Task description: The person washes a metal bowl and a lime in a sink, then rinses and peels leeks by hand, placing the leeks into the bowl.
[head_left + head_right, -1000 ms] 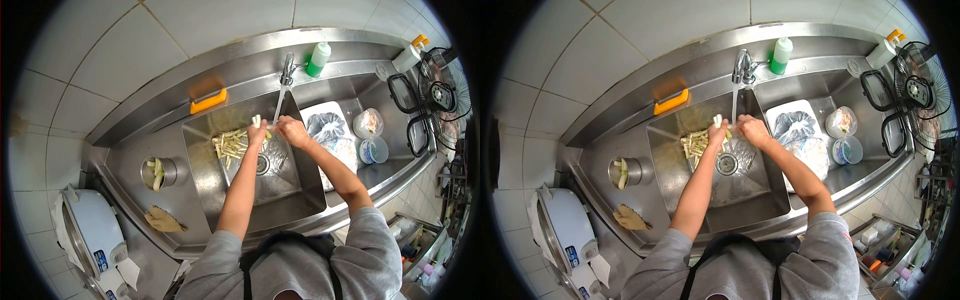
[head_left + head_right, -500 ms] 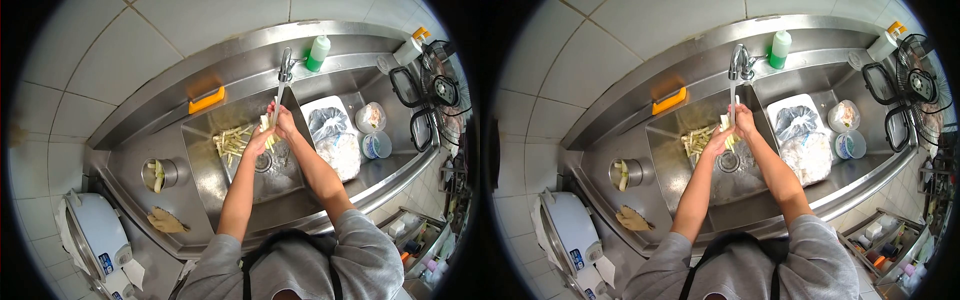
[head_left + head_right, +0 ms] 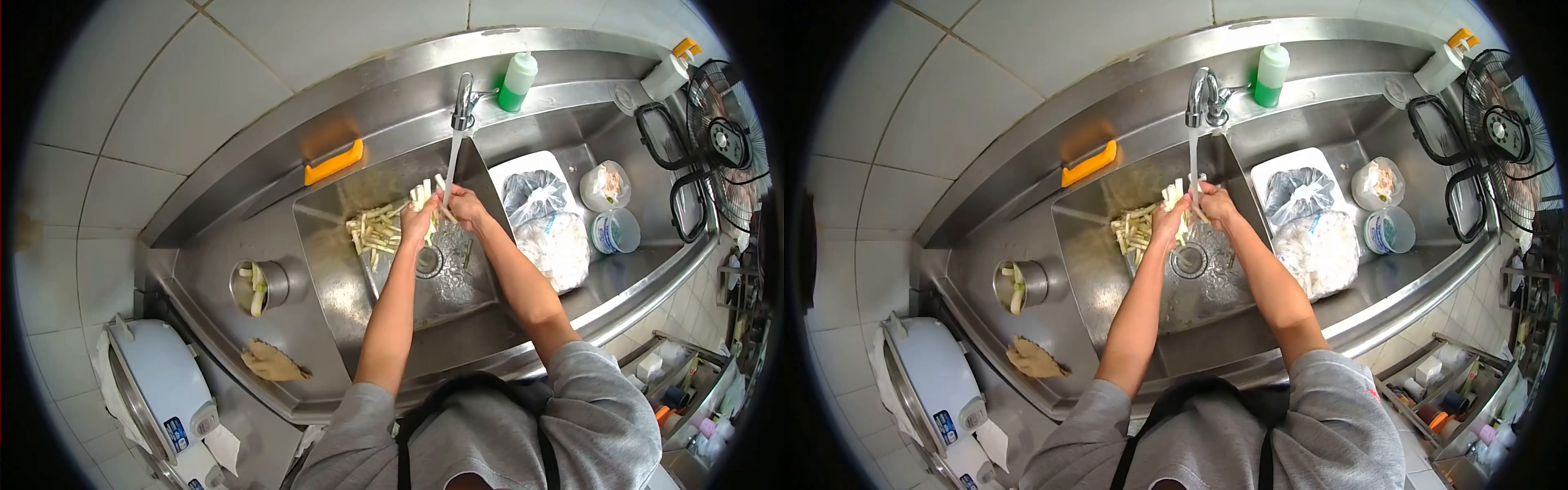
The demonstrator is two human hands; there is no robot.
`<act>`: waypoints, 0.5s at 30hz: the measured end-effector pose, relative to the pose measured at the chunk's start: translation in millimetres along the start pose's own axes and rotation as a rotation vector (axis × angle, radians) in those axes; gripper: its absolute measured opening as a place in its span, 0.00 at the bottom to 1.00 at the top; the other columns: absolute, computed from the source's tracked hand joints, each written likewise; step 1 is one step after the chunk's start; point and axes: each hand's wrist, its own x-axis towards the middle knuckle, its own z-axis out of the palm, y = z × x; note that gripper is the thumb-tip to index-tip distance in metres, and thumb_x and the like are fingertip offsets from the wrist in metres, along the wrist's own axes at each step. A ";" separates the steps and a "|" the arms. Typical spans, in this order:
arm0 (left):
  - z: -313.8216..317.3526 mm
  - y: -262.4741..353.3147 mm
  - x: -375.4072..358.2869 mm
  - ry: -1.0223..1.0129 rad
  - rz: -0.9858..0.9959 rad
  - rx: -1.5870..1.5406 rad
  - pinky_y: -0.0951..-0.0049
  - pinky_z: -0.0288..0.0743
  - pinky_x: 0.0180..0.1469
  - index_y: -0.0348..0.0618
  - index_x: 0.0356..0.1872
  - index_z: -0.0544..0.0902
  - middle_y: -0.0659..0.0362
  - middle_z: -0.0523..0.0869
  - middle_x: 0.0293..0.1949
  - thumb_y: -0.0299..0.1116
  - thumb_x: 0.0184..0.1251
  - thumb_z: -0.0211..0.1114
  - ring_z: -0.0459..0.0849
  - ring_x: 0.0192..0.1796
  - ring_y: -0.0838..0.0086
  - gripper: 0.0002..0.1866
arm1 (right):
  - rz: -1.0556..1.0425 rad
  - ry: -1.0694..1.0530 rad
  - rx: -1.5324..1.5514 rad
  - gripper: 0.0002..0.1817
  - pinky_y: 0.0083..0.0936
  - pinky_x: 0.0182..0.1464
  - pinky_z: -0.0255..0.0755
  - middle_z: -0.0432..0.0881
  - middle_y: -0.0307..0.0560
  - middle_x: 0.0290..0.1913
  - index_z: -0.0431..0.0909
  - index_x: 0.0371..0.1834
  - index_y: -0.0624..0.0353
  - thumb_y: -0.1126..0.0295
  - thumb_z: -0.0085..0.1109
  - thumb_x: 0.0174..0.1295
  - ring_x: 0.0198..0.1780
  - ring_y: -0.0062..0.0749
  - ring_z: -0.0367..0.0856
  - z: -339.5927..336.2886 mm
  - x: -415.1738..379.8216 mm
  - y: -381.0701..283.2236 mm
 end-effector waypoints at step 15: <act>-43.3 -5.3 26.0 0.275 0.271 1.036 0.58 0.69 0.34 0.37 0.30 0.76 0.44 0.79 0.30 0.36 0.49 0.62 0.77 0.34 0.50 0.13 | 0.223 -0.291 -0.138 0.10 0.10 0.19 0.66 0.78 0.45 0.32 0.69 0.42 0.64 0.72 0.48 0.59 0.21 0.14 0.68 -29.2 -46.5 -22.5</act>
